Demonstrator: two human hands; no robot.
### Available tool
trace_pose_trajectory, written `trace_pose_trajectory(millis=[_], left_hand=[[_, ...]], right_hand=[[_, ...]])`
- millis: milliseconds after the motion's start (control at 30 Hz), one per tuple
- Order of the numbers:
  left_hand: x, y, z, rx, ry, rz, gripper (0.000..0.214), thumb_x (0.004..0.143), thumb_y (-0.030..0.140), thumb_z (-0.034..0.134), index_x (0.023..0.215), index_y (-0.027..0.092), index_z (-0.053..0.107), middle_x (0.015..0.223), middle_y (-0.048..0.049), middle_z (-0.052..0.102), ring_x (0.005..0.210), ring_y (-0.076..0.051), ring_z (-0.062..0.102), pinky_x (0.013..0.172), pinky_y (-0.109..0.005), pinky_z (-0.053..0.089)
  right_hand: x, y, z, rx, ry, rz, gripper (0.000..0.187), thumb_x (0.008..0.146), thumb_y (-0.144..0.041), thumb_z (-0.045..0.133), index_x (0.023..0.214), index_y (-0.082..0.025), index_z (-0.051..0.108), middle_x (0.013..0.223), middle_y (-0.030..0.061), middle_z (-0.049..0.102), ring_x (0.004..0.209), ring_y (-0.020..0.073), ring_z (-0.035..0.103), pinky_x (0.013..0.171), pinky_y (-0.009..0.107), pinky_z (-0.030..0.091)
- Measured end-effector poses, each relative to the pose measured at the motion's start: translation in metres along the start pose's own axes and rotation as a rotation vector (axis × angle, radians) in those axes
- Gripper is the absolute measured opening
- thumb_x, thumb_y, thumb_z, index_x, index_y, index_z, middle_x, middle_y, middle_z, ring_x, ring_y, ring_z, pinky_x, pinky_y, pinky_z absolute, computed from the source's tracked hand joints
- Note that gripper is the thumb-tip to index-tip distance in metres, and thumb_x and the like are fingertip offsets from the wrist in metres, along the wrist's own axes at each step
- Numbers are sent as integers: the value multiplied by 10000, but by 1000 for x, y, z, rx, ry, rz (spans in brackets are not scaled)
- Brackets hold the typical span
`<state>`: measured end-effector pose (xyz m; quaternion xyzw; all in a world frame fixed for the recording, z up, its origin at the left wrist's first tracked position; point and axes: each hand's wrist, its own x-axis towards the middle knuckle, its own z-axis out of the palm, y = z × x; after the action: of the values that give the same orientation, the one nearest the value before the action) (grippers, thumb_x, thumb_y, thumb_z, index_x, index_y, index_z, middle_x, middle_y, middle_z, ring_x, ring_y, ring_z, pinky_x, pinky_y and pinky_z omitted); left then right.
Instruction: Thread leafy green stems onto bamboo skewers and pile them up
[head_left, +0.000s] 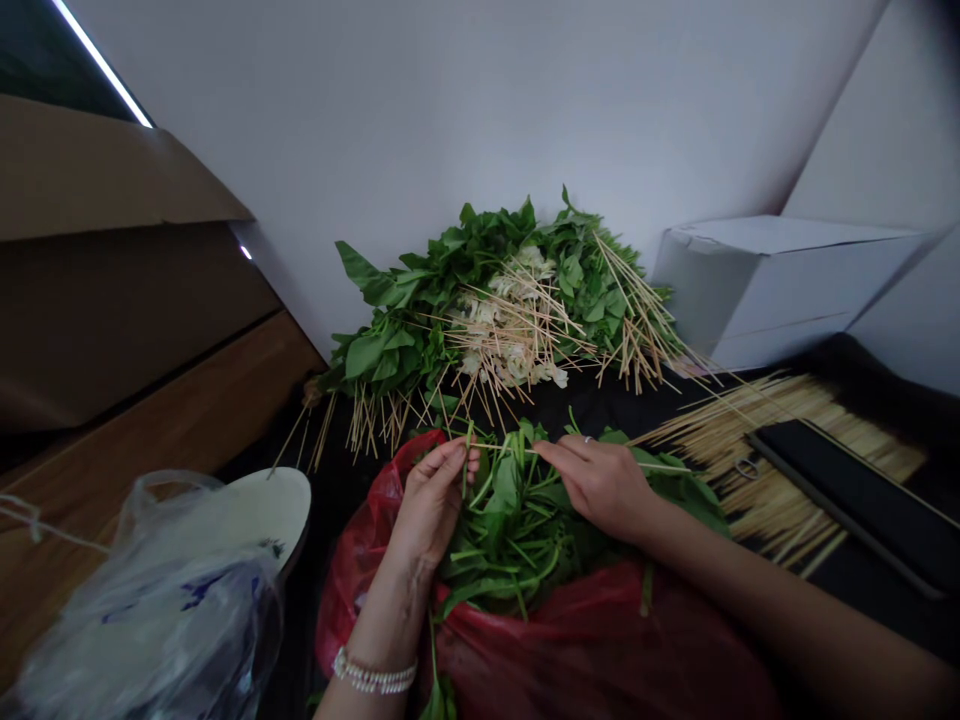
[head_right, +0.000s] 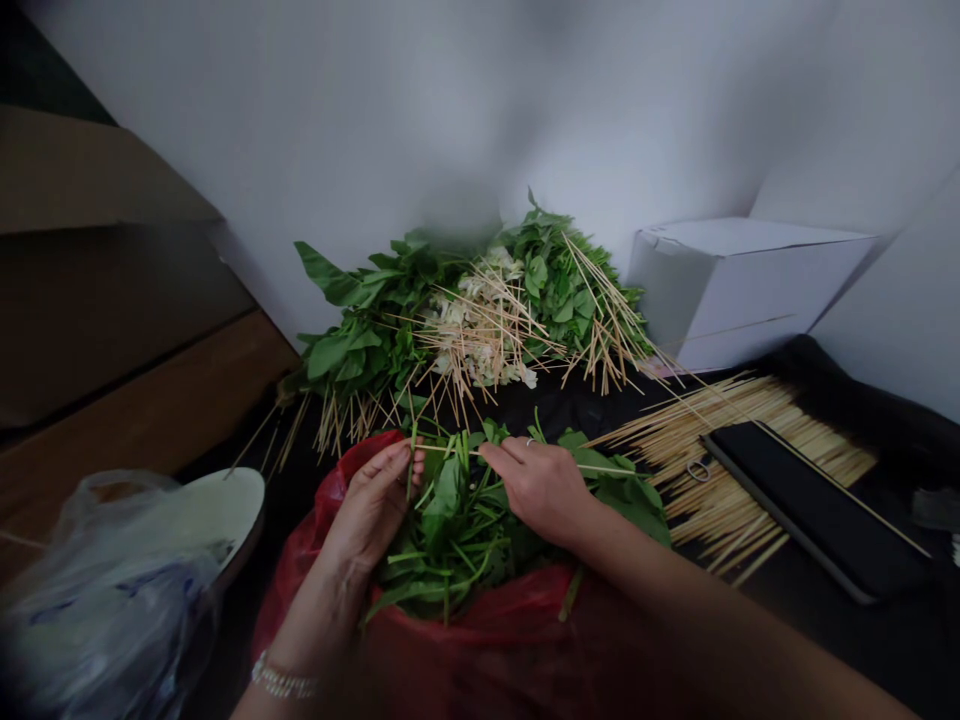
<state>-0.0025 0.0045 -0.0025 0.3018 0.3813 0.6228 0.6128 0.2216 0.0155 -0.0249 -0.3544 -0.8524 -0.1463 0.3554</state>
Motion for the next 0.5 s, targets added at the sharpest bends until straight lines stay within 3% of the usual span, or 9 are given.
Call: trace_pose_trajectory(millis=[500], left_hand=[[2, -2, -3, -37, 36, 12, 379, 501, 188, 957, 837, 112, 799, 758, -40, 767, 646, -75, 661, 596, -130, 527]], right_hand=[[1, -1, 0, 2, 36, -8, 323, 921, -73, 417, 1094, -132, 683, 766, 28, 658, 659, 140, 590, 598, 267, 413]])
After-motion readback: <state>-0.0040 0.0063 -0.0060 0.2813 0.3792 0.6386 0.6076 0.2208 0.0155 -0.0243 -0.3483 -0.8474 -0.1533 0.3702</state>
